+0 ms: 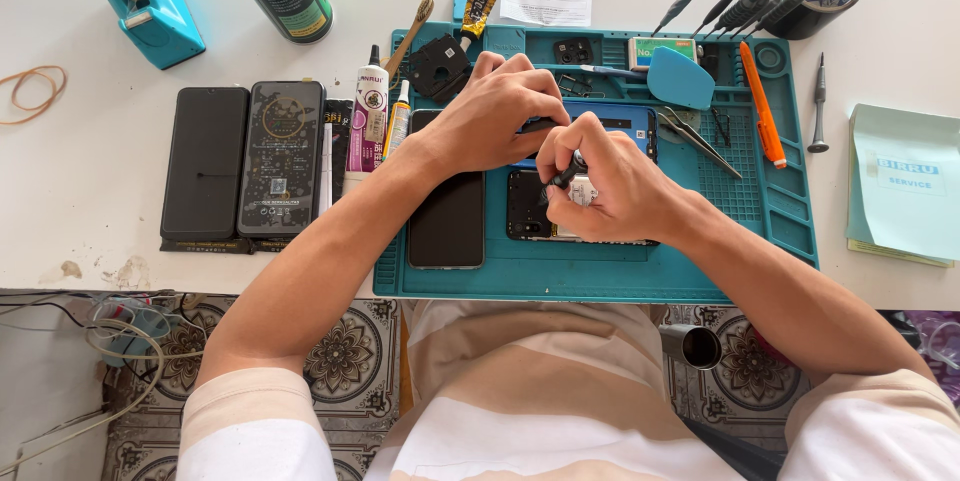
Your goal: The person unscrews small screws from an opened smartphone lying on a repair mat, using a screwdriver, and works around the exposed battery. They then lift the phone and pry along its edge with a tool to separate the housing.
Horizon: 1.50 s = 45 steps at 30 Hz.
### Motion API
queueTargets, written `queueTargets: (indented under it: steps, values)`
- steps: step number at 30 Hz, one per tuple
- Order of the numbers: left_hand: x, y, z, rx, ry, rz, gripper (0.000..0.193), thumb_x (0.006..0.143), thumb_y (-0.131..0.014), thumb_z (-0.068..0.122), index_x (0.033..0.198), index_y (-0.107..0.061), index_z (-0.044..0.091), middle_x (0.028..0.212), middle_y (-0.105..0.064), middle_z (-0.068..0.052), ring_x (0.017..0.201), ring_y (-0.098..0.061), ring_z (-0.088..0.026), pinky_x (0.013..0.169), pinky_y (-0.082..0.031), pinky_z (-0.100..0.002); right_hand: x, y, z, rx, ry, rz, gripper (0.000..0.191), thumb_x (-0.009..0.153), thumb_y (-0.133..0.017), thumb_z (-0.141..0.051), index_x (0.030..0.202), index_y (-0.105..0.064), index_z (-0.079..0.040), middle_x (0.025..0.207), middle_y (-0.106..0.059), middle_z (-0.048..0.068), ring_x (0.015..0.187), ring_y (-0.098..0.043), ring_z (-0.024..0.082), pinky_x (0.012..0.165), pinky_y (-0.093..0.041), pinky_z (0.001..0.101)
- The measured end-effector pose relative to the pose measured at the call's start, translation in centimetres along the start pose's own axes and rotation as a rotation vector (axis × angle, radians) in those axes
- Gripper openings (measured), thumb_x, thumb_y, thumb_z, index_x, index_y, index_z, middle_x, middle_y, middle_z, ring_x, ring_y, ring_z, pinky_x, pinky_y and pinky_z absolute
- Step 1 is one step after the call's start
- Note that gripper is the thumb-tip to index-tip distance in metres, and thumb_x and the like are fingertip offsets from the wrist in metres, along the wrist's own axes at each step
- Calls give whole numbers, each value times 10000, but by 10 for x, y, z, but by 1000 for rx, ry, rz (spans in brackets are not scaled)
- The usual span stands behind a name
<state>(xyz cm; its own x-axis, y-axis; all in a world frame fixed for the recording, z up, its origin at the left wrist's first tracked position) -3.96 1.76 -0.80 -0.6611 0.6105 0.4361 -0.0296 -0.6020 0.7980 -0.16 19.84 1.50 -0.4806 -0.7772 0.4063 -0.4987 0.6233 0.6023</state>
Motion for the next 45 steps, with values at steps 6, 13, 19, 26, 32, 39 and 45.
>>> queueTargets:
  steps: [6, 13, 19, 26, 32, 39, 45]
  values:
    - [1, 0, -1, 4, 3, -6, 145, 932, -781, 308, 1012, -795, 187, 1012, -680, 48, 1026, -565, -196, 976, -310, -429, 0, -1, -1, -14, 16, 11, 402, 834, -662, 28, 1052, -336, -58, 912, -652, 119, 738, -645, 212, 683, -557, 349]
    - [-1, -3, 1, 7, -5, 4, 131, 929, -777, 310, 990, -798, 196, 1007, -679, 48, 1028, -569, -195, 973, -310, -430, 1, -3, -9, -119, 76, 35, 379, 845, -686, 1, 1040, -366, -52, 855, -634, 86, 707, -638, 226, 657, -534, 340]
    - [-2, -2, 1, -10, -1, 7, 119, 953, -768, 319, 969, -803, 207, 1000, -677, 46, 1020, -567, -195, 972, -309, -428, 3, -7, -18, -345, 182, 108, 320, 897, -768, -49, 896, -452, -101, 570, -493, -1, 477, -544, 176, 472, -417, 320]
    - [-2, -1, 0, 6, -12, 19, 112, 952, -763, 300, 985, -802, 200, 1005, -681, 45, 1015, -562, -200, 968, -306, -429, 5, -9, -13, -390, 135, 110, 300, 909, -734, -16, 949, -440, -59, 628, -531, 15, 485, -551, 184, 490, -429, 319]
    - [-1, -3, 0, -11, 7, 11, 130, 926, -777, 303, 987, -803, 192, 1001, -686, 49, 1011, -565, -193, 962, -303, -427, 7, -5, -17, -339, 112, 59, 354, 804, -722, -5, 984, -419, -34, 815, -629, 78, 632, -629, 250, 598, -511, 358]
    - [-2, -4, -1, -6, -5, 14, 122, 937, -774, 302, 983, -803, 192, 1010, -684, 46, 1021, -561, -195, 968, -304, -425, 10, -5, -23, -298, 161, 53, 354, 884, -753, -14, 972, -414, -69, 857, -657, 56, 765, -675, 274, 678, -535, 380]
    - [-1, -4, -1, -8, 4, 9, 120, 920, -777, 299, 977, -807, 197, 1002, -681, 47, 1019, -557, -195, 968, -302, -426, 11, -6, -21, -268, 143, 28, 358, 876, -741, 15, 968, -403, -60, 868, -648, 67, 791, -666, 286, 672, -537, 388]
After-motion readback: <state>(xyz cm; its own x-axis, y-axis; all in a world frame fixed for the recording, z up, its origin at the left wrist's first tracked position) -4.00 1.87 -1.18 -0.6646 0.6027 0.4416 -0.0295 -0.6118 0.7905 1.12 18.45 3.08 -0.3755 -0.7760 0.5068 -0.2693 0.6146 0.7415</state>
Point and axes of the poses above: each hand's wrist, its own x-axis towards the middle knuckle, its own y-axis out of the back of the hand, z = x × y, the point moved 3 cm from there along x, towards the middle knuckle
